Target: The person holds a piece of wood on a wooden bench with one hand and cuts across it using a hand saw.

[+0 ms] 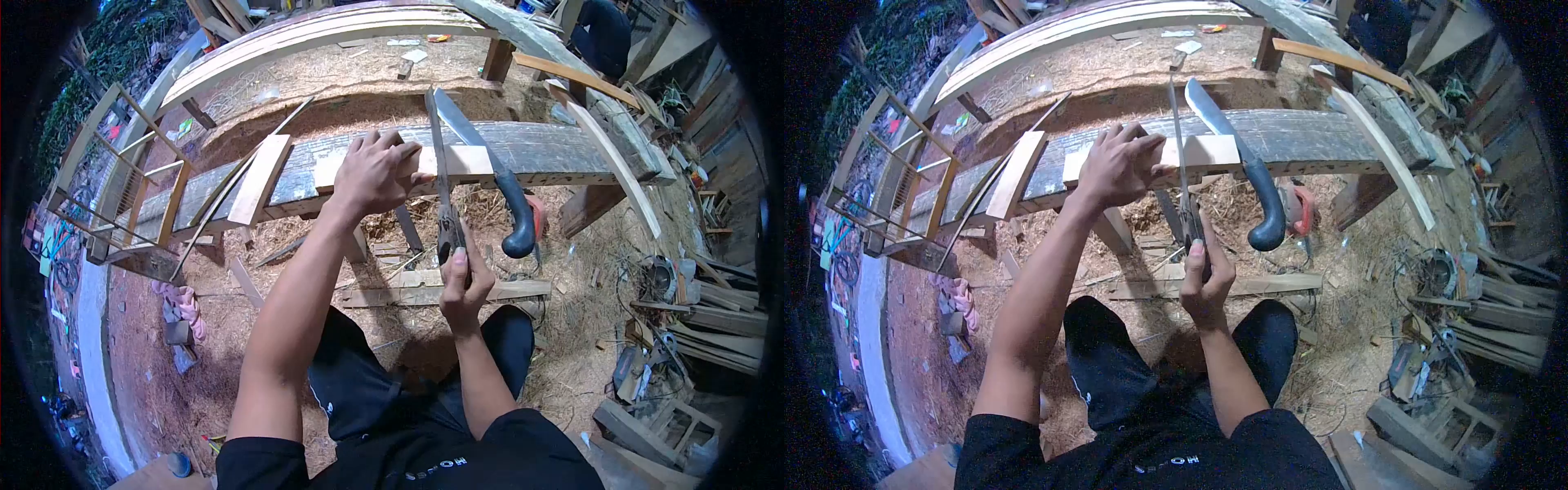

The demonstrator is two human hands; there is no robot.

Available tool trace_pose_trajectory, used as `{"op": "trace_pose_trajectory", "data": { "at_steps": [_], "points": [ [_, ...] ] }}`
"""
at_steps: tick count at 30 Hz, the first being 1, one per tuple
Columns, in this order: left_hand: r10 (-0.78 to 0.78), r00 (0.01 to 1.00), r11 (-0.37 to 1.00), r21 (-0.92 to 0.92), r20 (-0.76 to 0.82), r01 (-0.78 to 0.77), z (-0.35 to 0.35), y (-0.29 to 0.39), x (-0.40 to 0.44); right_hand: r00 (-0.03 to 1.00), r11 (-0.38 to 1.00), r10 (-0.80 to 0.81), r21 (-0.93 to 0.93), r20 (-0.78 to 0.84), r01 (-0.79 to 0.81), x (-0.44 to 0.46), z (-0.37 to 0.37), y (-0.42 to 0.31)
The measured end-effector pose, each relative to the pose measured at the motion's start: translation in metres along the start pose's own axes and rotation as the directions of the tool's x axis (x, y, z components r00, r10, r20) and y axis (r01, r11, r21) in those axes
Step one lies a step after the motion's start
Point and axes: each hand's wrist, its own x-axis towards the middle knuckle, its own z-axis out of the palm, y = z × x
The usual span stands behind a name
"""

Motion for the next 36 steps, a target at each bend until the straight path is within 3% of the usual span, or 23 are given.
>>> {"op": "trace_pose_trajectory", "data": {
  "at_steps": [7, 10, 14, 18, 21, 23, 25, 29, 36],
  "points": [
    [0.012, 1.0, 0.999, 0.052, -0.013, -0.011, 0.009, -0.005, -0.005, 1.0, 0.995, 0.005, -0.104, 0.007, -0.004, -0.003, 0.004, 0.0],
    [0.023, 0.999, 1.0, 0.023, -0.026, -0.022, 0.008, -0.004, -0.004, 0.995, 0.997, -0.071, -0.04, -0.065, 0.069, -0.006, 0.01, 0.025],
    [0.005, 1.0, 1.0, 0.022, -0.013, -0.004, 0.004, -0.001, -0.004, 0.997, 1.0, -0.021, 0.007, -0.072, 0.021, -0.013, 0.015, 0.037],
    [-0.02, 0.999, 0.998, 0.053, -0.031, 0.022, 0.011, -0.006, 0.002, 0.973, 0.983, -0.183, -0.049, -0.143, 0.178, -0.045, 0.005, 0.07],
    [0.026, 0.995, 0.999, -0.022, -0.101, -0.028, 0.037, -0.026, 0.004, 0.992, 0.999, -0.033, -0.012, -0.119, 0.032, -0.068, -0.012, 0.055],
    [-0.023, 0.999, 0.998, -0.054, -0.027, 0.021, 0.007, -0.007, 0.0, 0.986, 0.988, 0.154, 0.026, -0.055, -0.153, -0.069, -0.022, 0.036],
    [-0.04, 0.999, 0.998, -0.041, -0.017, 0.039, 0.007, -0.005, 0.0, 0.986, 0.988, 0.154, 0.016, -0.062, -0.154, -0.066, -0.03, 0.017],
    [-0.009, 0.999, 1.0, -0.019, -0.043, 0.008, 0.007, -0.003, -0.006, 0.998, 0.993, -0.018, -0.121, -0.053, 0.011, -0.063, -0.035, -0.027],
    [0.01, 1.0, 1.0, 0.014, -0.026, -0.01, 0.004, -0.003, -0.009, 0.998, 0.983, 0.042, -0.178, -0.039, -0.048, -0.061, -0.036, -0.049]
  ]
}}
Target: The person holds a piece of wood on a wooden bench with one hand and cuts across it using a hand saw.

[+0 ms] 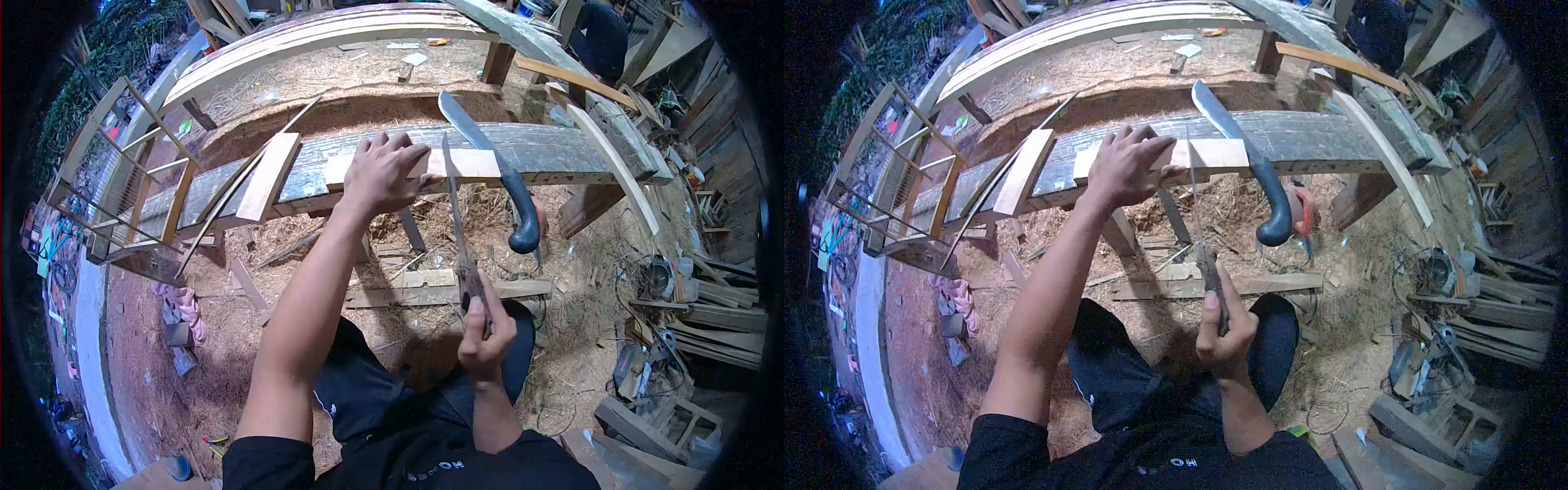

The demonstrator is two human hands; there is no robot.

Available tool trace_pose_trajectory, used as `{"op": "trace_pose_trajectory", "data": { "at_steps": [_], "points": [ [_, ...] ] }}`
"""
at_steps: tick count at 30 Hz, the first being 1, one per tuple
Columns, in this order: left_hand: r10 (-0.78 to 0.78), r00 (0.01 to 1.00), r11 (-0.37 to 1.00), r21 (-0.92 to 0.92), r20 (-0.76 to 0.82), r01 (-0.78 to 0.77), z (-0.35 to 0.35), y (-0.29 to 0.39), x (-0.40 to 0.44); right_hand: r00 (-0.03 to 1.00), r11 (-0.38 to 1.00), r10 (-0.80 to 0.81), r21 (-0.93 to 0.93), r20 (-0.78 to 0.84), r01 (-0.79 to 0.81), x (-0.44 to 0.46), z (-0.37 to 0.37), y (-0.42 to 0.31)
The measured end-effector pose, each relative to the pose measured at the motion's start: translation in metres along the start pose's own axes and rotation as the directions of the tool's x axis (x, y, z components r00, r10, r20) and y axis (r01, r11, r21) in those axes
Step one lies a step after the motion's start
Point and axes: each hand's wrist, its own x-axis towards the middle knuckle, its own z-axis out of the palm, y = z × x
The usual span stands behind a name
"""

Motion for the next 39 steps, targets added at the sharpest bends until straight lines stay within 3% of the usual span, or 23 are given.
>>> {"op": "trace_pose_trajectory", "data": {
  "at_steps": [2, 5, 7, 9, 11, 13, 15, 17, 22, 39],
  "points": [
    [-0.03, 0.999, 1.0, -0.005, 0.021, 0.03, 0.001, 0.0, 0.003, 0.98, 0.964, 0.189, 0.178, 0.067, -0.198, 0.009, -0.013, -0.01],
    [-0.069, 0.998, 0.998, 0.001, 0.014, 0.069, -0.001, 0.0, 0.006, 0.97, 0.918, 0.239, 0.314, 0.052, -0.243, 0.037, -0.024, -0.042],
    [-0.069, 0.998, 0.998, 0.001, 0.005, 0.069, -0.001, 0.0, 0.007, 0.998, 0.984, 0.057, 0.169, -0.018, -0.054, 0.036, -0.034, -0.05],
    [-0.077, 0.997, 0.997, -0.001, -0.001, 0.077, 0.0, 0.0, 0.007, 0.986, 0.972, -0.113, 0.193, -0.126, 0.136, 0.032, -0.037, -0.055],
    [-0.076, 0.997, 0.997, 0.028, 0.03, 0.075, 0.0, -0.001, 0.008, 0.984, 0.957, -0.097, 0.258, -0.148, 0.133, 0.035, -0.031, -0.053],
    [-0.07, 0.997, 0.997, 0.019, 0.024, 0.07, 0.001, -0.002, 0.008, 0.993, 0.907, -0.113, 0.404, -0.029, 0.115, 0.04, -0.02, -0.018],
    [-0.06, 0.998, 0.998, 0.014, 0.014, 0.06, 0.002, -0.004, 0.007, 0.999, 0.977, -0.041, 0.21, -0.013, 0.043, 0.045, 0.005, 0.0],
    [-0.033, 0.999, 0.999, 0.011, -0.001, 0.033, 0.005, -0.007, 0.006, 0.999, 0.982, -0.046, 0.186, 0.002, 0.045, 0.048, 0.021, 0.013],
    [-0.041, 0.999, 0.998, 0.038, -0.017, 0.042, 0.009, -0.008, 0.007, 0.999, 0.944, -0.031, 0.327, -0.01, 0.033, 0.057, 0.04, 0.031],
    [-0.045, 0.999, 0.998, 0.037, -0.024, 0.046, 0.009, -0.005, 0.008, 1.0, 0.942, -0.006, 0.337, 0.01, 0.002, 0.064, 0.045, 0.033]
  ]
}}
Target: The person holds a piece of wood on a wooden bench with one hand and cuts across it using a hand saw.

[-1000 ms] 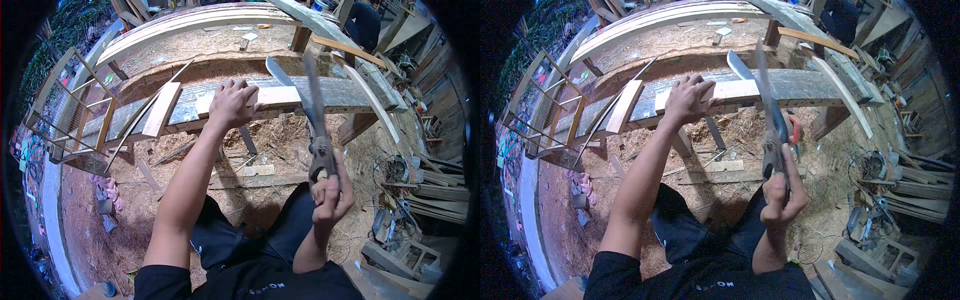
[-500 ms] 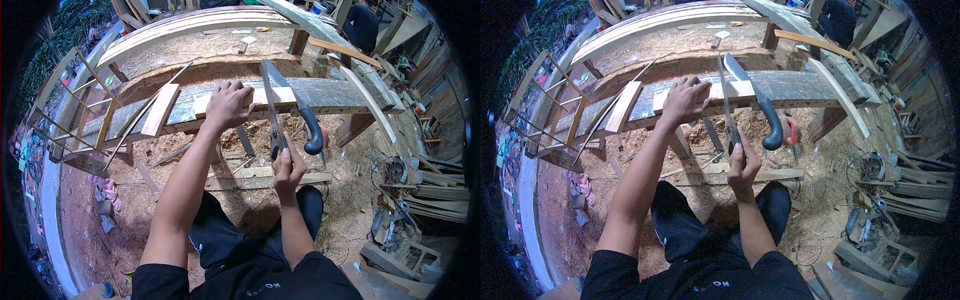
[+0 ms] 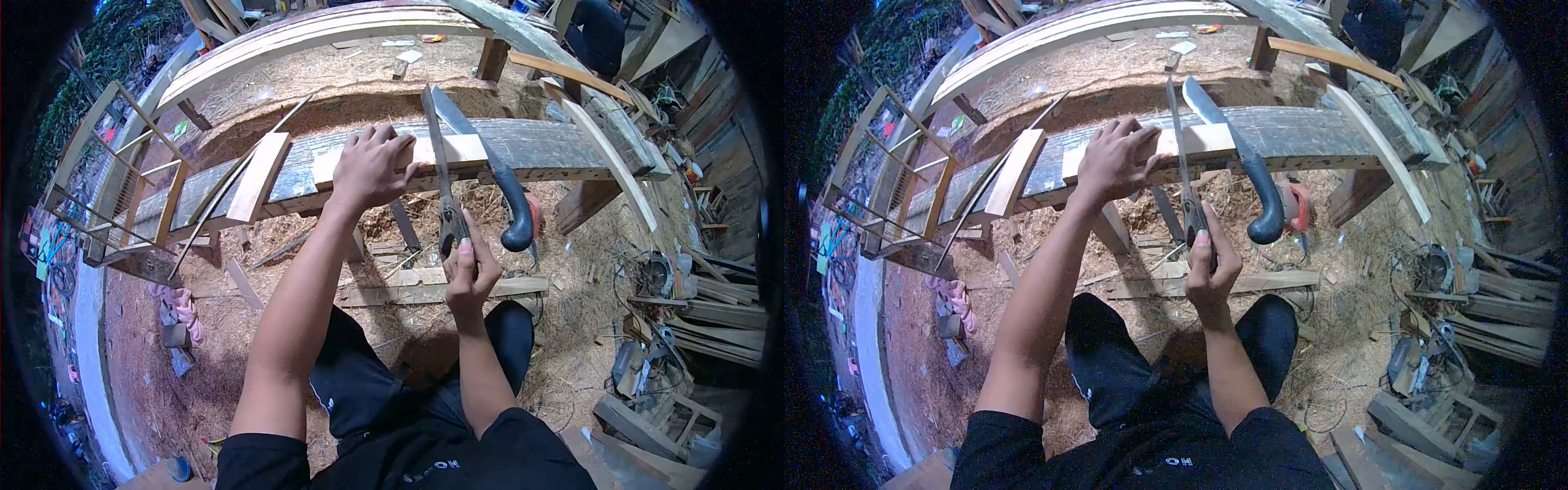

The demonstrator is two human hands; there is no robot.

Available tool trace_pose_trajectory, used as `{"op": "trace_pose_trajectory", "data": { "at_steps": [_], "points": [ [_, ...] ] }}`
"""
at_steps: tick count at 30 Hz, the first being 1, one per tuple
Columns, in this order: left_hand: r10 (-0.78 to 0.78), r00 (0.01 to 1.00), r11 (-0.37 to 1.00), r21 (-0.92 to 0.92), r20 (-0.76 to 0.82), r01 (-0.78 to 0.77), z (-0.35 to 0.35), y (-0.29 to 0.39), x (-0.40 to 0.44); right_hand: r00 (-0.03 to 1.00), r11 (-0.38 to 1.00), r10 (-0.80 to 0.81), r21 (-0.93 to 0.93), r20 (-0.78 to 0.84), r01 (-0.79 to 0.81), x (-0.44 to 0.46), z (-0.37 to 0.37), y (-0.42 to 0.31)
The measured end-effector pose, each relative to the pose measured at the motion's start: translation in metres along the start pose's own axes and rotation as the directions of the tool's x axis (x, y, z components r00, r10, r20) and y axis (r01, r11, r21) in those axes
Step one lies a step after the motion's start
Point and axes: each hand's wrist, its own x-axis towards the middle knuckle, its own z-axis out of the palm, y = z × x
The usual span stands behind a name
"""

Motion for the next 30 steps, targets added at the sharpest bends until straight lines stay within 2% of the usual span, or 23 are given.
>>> {"op": "trace_pose_trajectory", "data": {
  "at_steps": [2, 4, 9, 11, 15, 16, 17, 19, 21, 24, 28, 30],
  "points": [
    [-0.01, 1.0, 1.0, 0.014, 0.023, 0.01, 0.001, 0.0, 0.001, 1.0, 1.0, -0.008, -0.015, 0.004, 0.008, 0.0, 0.001, 0.002],
    [-0.02, 0.999, 1.0, 0.015, 0.042, 0.02, -0.002, 0.003, 0.001, 0.994, 0.981, -0.108, -0.16, 0.017, 0.109, 0.0, 0.002, 0.009],
    [-0.041, 0.994, 0.999, 0.012, 0.099, 0.04, -0.009, 0.006, 0.002, 0.997, 0.986, -0.079, -0.151, -0.008, 0.077, -0.008, 0.0, 0.033],
    [-0.046, 0.996, 0.999, 0.02, 0.074, 0.044, -0.006, 0.005, 0.0, 0.998, 0.984, -0.057, -0.169, -0.009, 0.055, -0.018, -0.006, 0.044],
    [-0.054, 0.997, 0.998, 0.045, 0.052, 0.051, -0.007, 0.003, 0.009, 0.982, 0.957, -0.187, -0.23, -0.029, 0.175, -0.066, -0.032, 0.057],
    [-0.051, 0.996, 0.998, 0.047, 0.074, 0.048, -0.005, 0.003, 0.007, 0.992, 0.97, -0.113, -0.224, -0.052, 0.098, -0.069, -0.034, 0.04],
    [-0.041, 0.999, 0.998, 0.038, 0.019, 0.04, -0.001, 0.002, 0.005, 0.996, 0.976, -0.038, -0.216, -0.075, 0.021, -0.072, -0.037, 0.024],
    [-0.029, 0.998, 0.999, 0.037, -0.054, 0.031, 0.001, 0.002, 0.004, 0.997, 0.967, -0.028, -0.256, -0.068, 0.009, -0.069, -0.05, -0.001],
    [-0.044, 0.998, 0.999, 0.024, -0.035, 0.045, -0.001, 0.002, 0.005, 0.999, 0.958, -0.02, -0.286, -0.043, 0.007, -0.065, -0.052, -0.024],
    [-0.06, 0.998, 0.998, 0.015, -0.017, 0.061, -0.002, 0.003, 0.005, 0.985, 0.969, 0.152, -0.187, -0.079, -0.164, -0.063, -0.04, -0.065],
    [-0.071, 0.997, 0.997, 0.003, -0.019, 0.071, 0.0, 0.002, 0.005, 0.993, 0.975, 0.091, -0.197, -0.076, -0.104, -0.08, -0.048, -0.066],
    [-0.06, 0.997, 0.998, -0.002, -0.048, 0.06, 0.0, 0.003, 0.006, 0.987, 0.971, 0.121, -0.195, -0.103, -0.139, -0.074, -0.048, -0.054]
  ]
}}
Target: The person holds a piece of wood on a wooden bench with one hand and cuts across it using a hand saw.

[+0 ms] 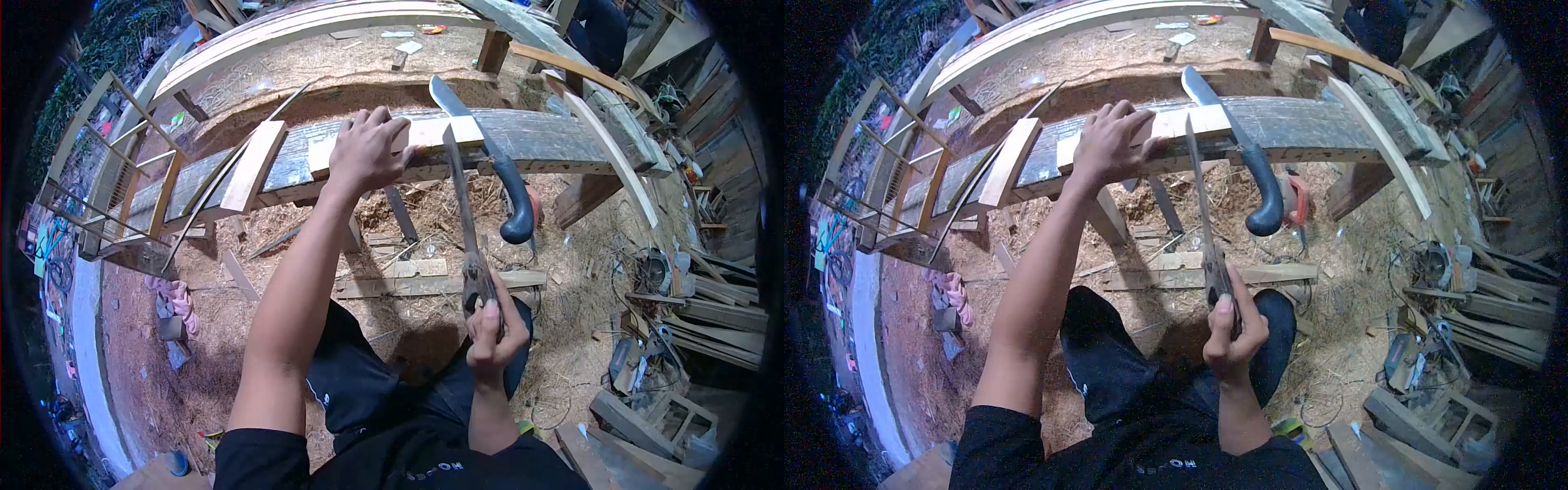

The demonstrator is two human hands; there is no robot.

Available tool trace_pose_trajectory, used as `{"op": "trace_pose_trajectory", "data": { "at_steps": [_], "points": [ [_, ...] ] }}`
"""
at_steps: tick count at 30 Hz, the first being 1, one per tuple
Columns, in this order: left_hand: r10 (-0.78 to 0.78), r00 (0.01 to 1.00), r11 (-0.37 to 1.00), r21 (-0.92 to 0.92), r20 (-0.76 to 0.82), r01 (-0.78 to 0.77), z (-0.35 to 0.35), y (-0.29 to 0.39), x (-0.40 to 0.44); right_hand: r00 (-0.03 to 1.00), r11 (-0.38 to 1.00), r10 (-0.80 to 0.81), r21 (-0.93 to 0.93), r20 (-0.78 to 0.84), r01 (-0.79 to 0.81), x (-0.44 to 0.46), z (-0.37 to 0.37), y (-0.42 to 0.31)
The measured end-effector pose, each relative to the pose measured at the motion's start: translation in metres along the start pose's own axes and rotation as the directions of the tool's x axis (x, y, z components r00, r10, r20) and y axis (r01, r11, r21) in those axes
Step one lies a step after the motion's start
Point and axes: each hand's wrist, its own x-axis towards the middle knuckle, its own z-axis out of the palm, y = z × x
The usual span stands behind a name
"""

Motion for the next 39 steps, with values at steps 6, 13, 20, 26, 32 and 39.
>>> {"op": "trace_pose_trajectory", "data": {
  "at_steps": [6, 13, 20, 26, 32, 39],
  "points": [
    [-0.027, 0.997, 0.997, -0.065, 0.074, 0.032, -0.006, -0.001, 0.001, 0.996, 0.996, -0.085, -0.021, 0.018, 0.085, 0.024, 0.012, 0.008],
    [0.003, 0.993, 0.996, -0.091, 0.119, 0.008, -0.009, -0.002, -0.008, 0.987, 0.989, -0.139, -0.039, 0.08, 0.142, 0.041, 0.024, -0.014],
    [0.002, 0.998, 0.997, -0.079, 0.064, 0.003, -0.002, -0.004, -0.006, 0.993, 0.99, -0.097, -0.095, 0.073, 0.103, 0.055, 0.03, -0.044],
    [-0.014, 0.994, 0.996, -0.091, 0.105, 0.023, -0.008, -0.002, -0.005, 0.978, 0.954, -0.149, -0.238, 0.148, 0.182, 0.057, 0.04, -0.07],
    [-0.023, 0.995, 0.996, -0.081, 0.096, 0.031, -0.004, -0.003, -0.004, 0.931, 0.893, -0.339, -0.265, 0.136, 0.364, 0.049, 0.04, -0.053],
    [-0.01, 0.988, 0.997, -0.078, 0.156, 0.023, -0.012, -0.001, -0.002, 0.972, 0.948, -0.194, -0.229, 0.136, 0.221, 0.071, 0.052, -0.063]
  ]
}}
